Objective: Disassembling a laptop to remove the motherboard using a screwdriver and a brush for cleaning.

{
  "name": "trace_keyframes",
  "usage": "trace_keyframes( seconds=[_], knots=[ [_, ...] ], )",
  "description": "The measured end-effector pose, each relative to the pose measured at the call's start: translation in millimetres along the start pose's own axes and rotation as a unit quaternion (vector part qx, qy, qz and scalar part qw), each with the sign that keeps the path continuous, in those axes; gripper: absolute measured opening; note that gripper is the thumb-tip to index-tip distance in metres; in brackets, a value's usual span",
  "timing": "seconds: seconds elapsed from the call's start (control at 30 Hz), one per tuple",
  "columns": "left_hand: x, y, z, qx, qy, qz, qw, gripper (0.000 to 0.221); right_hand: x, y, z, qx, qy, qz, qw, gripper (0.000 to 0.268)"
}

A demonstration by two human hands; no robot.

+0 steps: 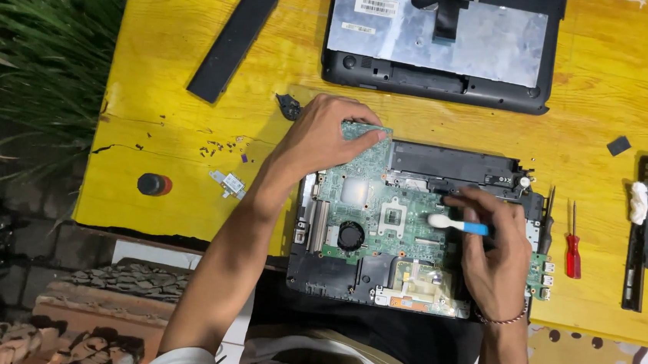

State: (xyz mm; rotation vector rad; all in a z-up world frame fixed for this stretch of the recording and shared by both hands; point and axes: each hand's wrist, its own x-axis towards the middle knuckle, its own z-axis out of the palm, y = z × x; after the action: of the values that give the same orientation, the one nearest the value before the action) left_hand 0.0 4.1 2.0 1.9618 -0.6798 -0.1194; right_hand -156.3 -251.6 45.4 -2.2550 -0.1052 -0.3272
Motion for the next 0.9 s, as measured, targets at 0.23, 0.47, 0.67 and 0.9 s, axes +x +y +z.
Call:
trace_keyframes(
  seconds=[0.23, 0.47, 0.67, 0.9],
  knots=[
    [-0.6, 1.8, -3.5, 0.007, -0.008, 0.004, 1.000, 0.019, -4.5, 11.8, 2.2, -0.030, -0.014, -0.014, 0.999, 0.032],
    [0.6, 1.2, -2.5, 0.012, -0.010, 0.005, 1.000, 0.019, -7.9, 18.9, 4.5, -0.045, -0.025, -0.019, 0.998, 0.035],
    [-0.3, 3.5, -3.0, 0.010, -0.008, 0.004, 1.000, 0.018, -8.2, 21.9, -2.4, -0.033, -0.013, -0.017, 0.999, 0.037],
    [0.8, 5.7, -1.5, 0.002, -0.008, 0.003, 1.000, 0.017, -5.2, 15.5, -19.2, -0.056, -0.018, -0.027, 0.998, 0.030]
  ],
)
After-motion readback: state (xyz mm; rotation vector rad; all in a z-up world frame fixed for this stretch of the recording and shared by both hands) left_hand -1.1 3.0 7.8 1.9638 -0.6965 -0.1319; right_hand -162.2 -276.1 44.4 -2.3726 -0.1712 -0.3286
